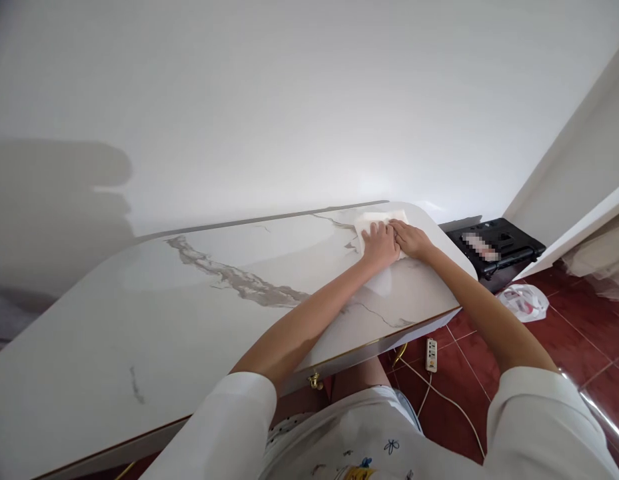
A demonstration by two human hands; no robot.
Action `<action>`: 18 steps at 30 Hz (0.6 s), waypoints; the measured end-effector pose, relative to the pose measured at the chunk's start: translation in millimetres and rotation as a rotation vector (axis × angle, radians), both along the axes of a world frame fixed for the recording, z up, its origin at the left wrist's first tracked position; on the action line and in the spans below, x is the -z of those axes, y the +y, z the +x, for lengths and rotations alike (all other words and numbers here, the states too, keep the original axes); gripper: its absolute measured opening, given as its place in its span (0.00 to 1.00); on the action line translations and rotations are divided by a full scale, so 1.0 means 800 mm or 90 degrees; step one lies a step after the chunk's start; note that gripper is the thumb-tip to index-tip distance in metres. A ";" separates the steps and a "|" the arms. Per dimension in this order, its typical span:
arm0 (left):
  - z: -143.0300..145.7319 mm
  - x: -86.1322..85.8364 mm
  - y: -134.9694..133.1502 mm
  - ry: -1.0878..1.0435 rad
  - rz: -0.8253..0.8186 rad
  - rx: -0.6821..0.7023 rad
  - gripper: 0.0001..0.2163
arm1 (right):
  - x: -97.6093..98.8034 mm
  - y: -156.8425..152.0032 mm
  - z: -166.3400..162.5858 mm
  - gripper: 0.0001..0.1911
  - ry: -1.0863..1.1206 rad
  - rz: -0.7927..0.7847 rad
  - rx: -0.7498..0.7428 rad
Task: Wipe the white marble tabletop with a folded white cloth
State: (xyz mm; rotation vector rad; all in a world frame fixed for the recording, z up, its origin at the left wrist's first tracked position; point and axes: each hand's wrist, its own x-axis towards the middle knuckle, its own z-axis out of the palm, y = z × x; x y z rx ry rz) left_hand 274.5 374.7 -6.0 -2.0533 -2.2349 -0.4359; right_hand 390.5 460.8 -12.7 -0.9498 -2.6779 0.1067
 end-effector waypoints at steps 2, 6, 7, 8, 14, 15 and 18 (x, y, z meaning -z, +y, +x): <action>-0.010 0.001 0.015 -0.007 -0.002 -0.005 0.24 | -0.002 0.013 -0.011 0.24 0.003 0.001 -0.004; -0.029 0.002 0.039 -0.021 -0.001 -0.006 0.24 | -0.005 0.037 -0.032 0.25 -0.008 -0.006 -0.006; -0.033 0.001 0.044 -0.024 0.002 -0.008 0.24 | -0.005 0.043 -0.037 0.25 -0.010 -0.008 -0.006; -0.037 0.001 0.049 -0.026 0.006 -0.010 0.24 | -0.006 0.049 -0.041 0.25 -0.012 -0.011 -0.007; -0.055 0.002 0.081 -0.030 0.018 -0.045 0.24 | -0.006 0.084 -0.063 0.25 -0.024 -0.022 -0.014; -0.057 0.003 0.086 -0.031 0.020 -0.048 0.24 | -0.006 0.090 -0.066 0.25 -0.024 -0.023 -0.017; -0.061 0.002 0.097 -0.032 0.027 -0.054 0.24 | -0.005 0.105 -0.073 0.25 -0.026 -0.022 -0.031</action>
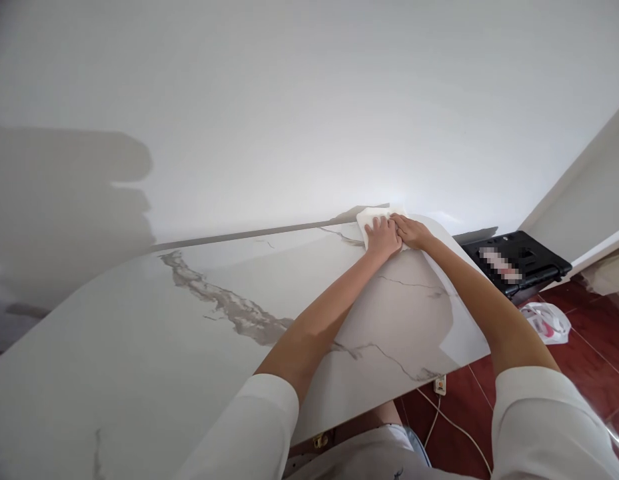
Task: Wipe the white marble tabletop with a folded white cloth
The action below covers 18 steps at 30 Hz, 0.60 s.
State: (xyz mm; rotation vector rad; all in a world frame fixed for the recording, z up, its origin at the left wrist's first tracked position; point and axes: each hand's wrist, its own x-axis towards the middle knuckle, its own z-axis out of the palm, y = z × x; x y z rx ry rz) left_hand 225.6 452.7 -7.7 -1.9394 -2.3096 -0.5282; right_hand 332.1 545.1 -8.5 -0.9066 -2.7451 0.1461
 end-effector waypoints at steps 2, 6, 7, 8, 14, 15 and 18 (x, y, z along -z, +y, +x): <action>-0.002 -0.001 0.007 0.003 0.005 -0.004 0.24 | 0.001 0.011 -0.002 0.24 0.005 0.005 -0.012; -0.002 -0.003 0.021 0.004 -0.001 -0.014 0.24 | 0.005 0.032 -0.002 0.24 0.018 0.007 -0.032; -0.001 -0.003 0.026 0.004 0.000 -0.014 0.24 | 0.006 0.038 -0.001 0.24 0.017 0.005 -0.031; 0.000 -0.003 0.030 0.005 0.002 -0.012 0.24 | 0.006 0.042 0.001 0.24 0.014 0.003 -0.027; 0.010 -0.001 0.050 0.018 0.020 0.008 0.23 | 0.006 0.059 0.016 0.24 0.003 0.003 -0.006; 0.012 -0.001 0.052 0.020 0.021 0.011 0.23 | 0.007 0.060 0.018 0.24 0.002 0.005 -0.004; 0.014 -0.001 0.053 0.021 0.016 0.019 0.23 | 0.009 0.060 0.023 0.25 -0.002 0.014 0.012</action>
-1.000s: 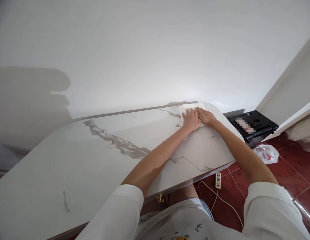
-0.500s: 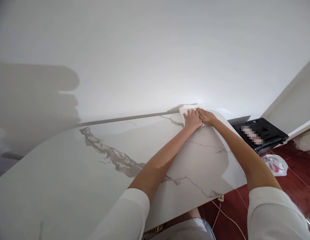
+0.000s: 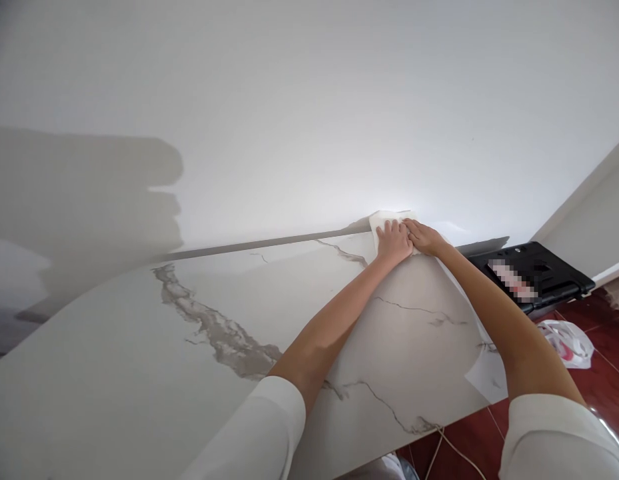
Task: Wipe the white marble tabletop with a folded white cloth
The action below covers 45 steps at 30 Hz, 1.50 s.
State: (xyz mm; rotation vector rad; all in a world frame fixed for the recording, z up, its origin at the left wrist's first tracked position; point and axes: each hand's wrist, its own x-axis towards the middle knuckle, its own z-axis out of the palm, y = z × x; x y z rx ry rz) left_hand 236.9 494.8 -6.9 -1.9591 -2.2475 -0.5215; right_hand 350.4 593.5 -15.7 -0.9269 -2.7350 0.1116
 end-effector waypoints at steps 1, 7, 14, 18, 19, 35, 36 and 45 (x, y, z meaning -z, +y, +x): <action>0.001 0.000 -0.001 -0.001 -0.006 0.002 0.23 | 0.001 0.000 0.002 0.25 0.001 0.003 0.001; 0.013 -0.001 -0.014 -0.002 -0.024 0.015 0.23 | 0.010 -0.009 0.018 0.25 0.026 0.014 -0.019; 0.038 -0.001 -0.053 -0.002 -0.028 0.027 0.24 | 0.015 -0.043 0.047 0.25 0.029 0.013 -0.027; 0.053 -0.003 -0.081 -0.002 -0.044 0.045 0.24 | 0.013 -0.073 0.066 0.25 0.009 0.008 -0.019; 0.057 -0.003 -0.088 -0.002 -0.047 0.048 0.24 | 0.013 -0.081 0.071 0.25 0.011 0.007 -0.021; 0.120 -0.010 -0.216 0.027 -0.067 0.074 0.25 | 0.017 -0.202 0.144 0.26 0.032 0.048 -0.097; 0.123 -0.011 -0.224 0.027 -0.070 0.077 0.25 | 0.017 -0.211 0.148 0.26 0.029 0.048 -0.099; 0.145 -0.010 -0.275 0.045 -0.080 0.090 0.25 | 0.014 -0.268 0.171 0.26 0.024 0.052 -0.103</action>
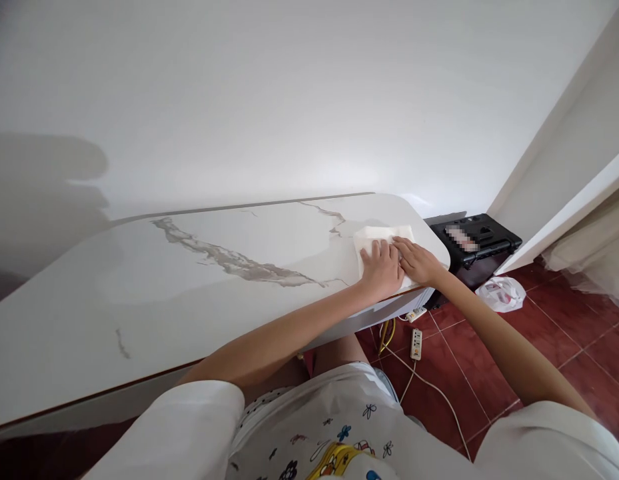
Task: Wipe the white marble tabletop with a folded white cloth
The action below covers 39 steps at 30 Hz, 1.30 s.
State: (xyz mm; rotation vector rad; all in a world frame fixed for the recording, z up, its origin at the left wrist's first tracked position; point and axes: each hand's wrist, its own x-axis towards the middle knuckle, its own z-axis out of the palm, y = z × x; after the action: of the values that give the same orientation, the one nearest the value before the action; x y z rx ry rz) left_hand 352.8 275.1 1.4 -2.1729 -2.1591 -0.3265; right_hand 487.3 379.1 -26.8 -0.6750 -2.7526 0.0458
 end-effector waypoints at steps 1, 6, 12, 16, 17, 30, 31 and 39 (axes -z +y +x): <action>0.003 0.000 -0.004 0.000 0.000 -0.001 0.26 | 0.000 -0.003 0.002 0.26 0.003 -0.001 -0.001; 0.016 -0.005 -0.015 -0.007 -0.003 -0.008 0.26 | 0.002 -0.008 0.013 0.26 0.023 -0.011 -0.018; 0.034 -0.005 -0.003 -0.028 -0.004 -0.012 0.27 | -0.004 0.000 0.032 0.25 0.021 -0.023 -0.013; 0.043 0.000 0.020 -0.048 0.010 0.010 0.27 | -0.010 0.016 0.044 0.25 0.014 -0.044 0.011; 0.045 0.001 0.027 -0.051 0.017 0.013 0.27 | -0.011 0.022 0.045 0.25 0.014 -0.047 0.016; 0.001 0.003 0.133 -0.072 0.020 -0.016 0.27 | -0.013 0.126 -0.009 0.25 0.002 -0.038 0.072; -0.006 0.003 0.140 -0.073 0.020 -0.020 0.26 | -0.013 0.133 -0.016 0.25 -0.001 -0.038 0.078; -0.065 -0.001 0.194 -0.080 0.007 -0.032 0.25 | -0.016 0.186 -0.081 0.25 -0.008 -0.041 0.114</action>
State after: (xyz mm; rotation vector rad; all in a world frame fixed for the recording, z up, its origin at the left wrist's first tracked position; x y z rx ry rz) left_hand 301.0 430.6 2.3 -2.1433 -2.2651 -0.4832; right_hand 422.4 527.5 -14.1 -0.9389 -2.6997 0.0913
